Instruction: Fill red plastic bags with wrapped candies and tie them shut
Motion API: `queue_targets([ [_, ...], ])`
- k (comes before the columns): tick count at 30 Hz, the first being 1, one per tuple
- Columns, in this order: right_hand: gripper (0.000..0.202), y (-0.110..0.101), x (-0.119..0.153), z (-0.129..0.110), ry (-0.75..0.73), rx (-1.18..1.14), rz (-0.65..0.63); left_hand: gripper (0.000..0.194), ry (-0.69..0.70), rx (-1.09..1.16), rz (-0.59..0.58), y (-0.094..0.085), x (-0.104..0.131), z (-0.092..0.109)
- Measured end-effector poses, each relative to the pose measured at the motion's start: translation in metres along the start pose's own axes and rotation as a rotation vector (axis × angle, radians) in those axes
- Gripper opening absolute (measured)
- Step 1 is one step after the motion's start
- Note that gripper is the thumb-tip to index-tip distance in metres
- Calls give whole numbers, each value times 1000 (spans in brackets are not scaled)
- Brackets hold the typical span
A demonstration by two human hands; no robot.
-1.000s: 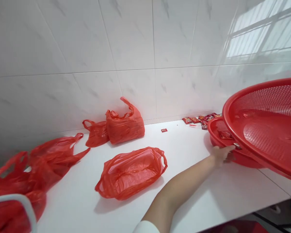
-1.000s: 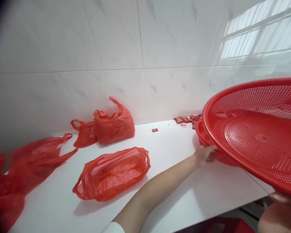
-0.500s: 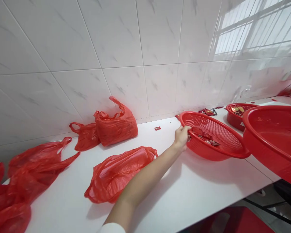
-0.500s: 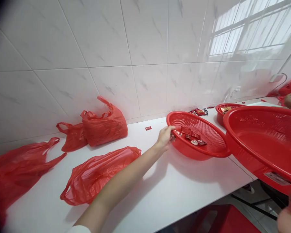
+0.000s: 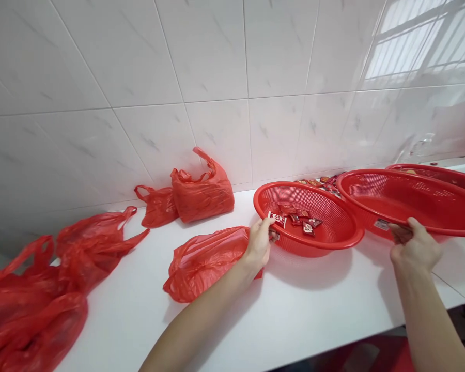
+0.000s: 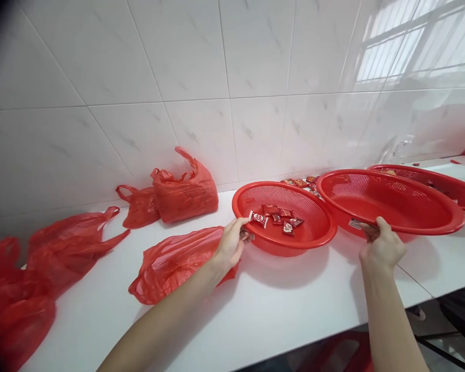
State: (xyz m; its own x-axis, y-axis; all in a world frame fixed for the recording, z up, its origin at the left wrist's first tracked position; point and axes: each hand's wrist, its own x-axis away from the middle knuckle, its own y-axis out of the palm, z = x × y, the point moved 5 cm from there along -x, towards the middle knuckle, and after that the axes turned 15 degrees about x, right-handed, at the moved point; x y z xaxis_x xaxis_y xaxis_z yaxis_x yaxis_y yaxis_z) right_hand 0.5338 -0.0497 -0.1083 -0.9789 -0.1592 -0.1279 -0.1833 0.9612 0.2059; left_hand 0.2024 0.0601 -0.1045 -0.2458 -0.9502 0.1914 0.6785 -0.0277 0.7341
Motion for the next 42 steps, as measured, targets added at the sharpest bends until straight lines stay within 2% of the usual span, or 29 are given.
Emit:
queue_targets([
  [3, 30, -2, 18, 12, 176, 33, -42, 26, 16, 6, 13, -8, -2, 8],
  [5, 17, -2, 32, 17, 275, 96, -161, 26, 19, 6, 18, -12, -2, 12],
  [7, 11, 0, 45, 22, 384, 213, -340, 25, 14, 3, 22, -15, -1, 13],
  [10, 29, 4, 60, 25, 497, 357, -534, 24, -6, -3, 24, -18, 0, 11],
  [12, 37, 8, 65, 21, 476, 369, -574, 23, -27, -12, 20, -19, 0, 10],
  [16, 30, 22, 77, 14, 382, 363, -657, 20, -86, -43, 19, -26, 5, 18],
  [20, 44, 39, 97, 16, 467, 229, -762, 13, -149, -194, -67, -31, 20, 40],
  [22, 46, 49, 107, 17, 454, 170, -798, 20, -126, -329, -144, -33, 32, 56],
  [24, 47, 57, 115, 18, 413, 126, -806, 30, -71, -510, -200, -39, 43, 75],
  [26, 49, 62, 123, 23, 392, 91, -801, 27, 48, -747, -232, -48, 55, 95],
  [28, 50, 64, 132, 33, 415, 83, -829, 24, 292, -1020, -242, -59, 67, 120],
  [30, 52, 63, 145, 44, 473, 114, -922, 25, 573, -1284, -228, -70, 82, 143],
  [31, 55, 62, 152, 50, 505, 142, -987, 26, 669, -1405, -208, -77, 89, 151],
  [32, 57, 62, 159, 55, 534, 168, -1060, 27, 698, -1520, -181, -84, 94, 157],
  [33, 59, 62, 166, 58, 558, 187, -1123, 28, 664, -1620, -145, -93, 98, 161],
  [35, 61, 65, 176, 60, 591, 207, -1183, 31, 453, -1754, -61, -113, 101, 165],
  [38, 55, 75, 182, 58, 632, 263, -1129, 43, 127, -1787, 26, -138, 103, 164],
  [40, 43, 82, 185, 55, 658, 307, -1072, 49, 64, -1754, 19, -145, 100, 161],
  [42, 25, 88, 187, 52, 678, 311, -1023, 50, 98, -1692, -26, -145, 93, 157],
])
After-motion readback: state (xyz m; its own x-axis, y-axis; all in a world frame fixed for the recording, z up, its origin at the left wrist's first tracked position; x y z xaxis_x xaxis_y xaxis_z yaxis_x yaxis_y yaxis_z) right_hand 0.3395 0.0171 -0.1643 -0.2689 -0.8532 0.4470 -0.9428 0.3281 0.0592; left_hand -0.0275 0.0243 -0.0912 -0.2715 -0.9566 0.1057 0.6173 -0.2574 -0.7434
